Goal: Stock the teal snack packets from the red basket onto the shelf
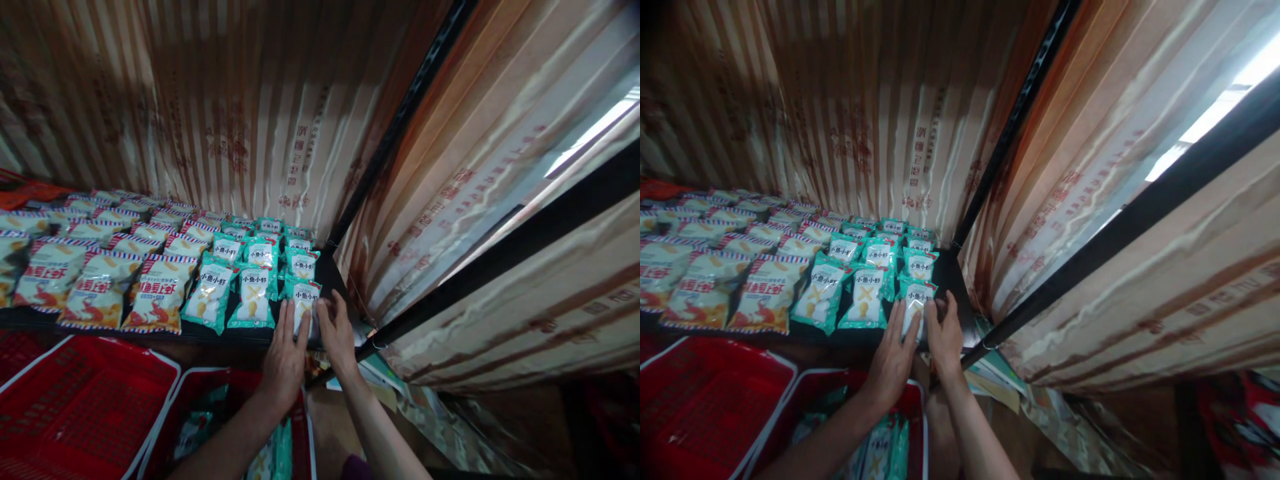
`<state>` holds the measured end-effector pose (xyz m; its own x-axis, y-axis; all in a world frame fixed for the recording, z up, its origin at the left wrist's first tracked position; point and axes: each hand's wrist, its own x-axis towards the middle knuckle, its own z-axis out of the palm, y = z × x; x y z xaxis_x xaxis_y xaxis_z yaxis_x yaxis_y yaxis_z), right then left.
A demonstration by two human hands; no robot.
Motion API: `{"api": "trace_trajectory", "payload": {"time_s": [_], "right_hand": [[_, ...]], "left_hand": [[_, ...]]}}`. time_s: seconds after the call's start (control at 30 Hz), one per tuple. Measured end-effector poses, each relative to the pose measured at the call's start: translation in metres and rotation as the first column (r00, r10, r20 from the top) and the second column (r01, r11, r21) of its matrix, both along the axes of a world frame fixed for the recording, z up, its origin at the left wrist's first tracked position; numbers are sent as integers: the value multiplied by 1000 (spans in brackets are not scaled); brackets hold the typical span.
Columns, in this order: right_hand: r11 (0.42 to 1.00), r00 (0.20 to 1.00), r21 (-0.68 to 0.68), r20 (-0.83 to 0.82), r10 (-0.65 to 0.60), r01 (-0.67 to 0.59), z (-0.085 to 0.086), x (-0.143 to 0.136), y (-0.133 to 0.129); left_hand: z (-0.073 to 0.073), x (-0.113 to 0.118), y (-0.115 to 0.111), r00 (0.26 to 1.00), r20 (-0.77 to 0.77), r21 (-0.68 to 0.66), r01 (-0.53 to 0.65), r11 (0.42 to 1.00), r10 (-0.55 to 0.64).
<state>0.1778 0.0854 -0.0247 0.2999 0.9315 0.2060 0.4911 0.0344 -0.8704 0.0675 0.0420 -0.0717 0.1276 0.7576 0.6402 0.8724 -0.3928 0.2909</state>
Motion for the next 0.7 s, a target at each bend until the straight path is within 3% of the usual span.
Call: {"api": "trace_trajectory", "payload": {"time_s": [0.1, 0.37, 0.57, 0.7], "right_hand": [[996, 996, 0, -9, 86, -86, -4, 0, -9], [959, 996, 267, 27, 90, -94, 5, -13, 9], [955, 993, 288, 113, 37, -68, -15, -8, 11], [961, 995, 264, 86, 57, -78, -14, -6, 7]], "left_hand": [[3, 2, 0, 1000, 22, 25, 3, 1000, -4], [23, -5, 20, 999, -3, 29, 44, 999, -44], [14, 4, 21, 999, 12, 44, 50, 998, -51], [7, 4, 19, 996, 56, 60, 70, 996, -73]]}}
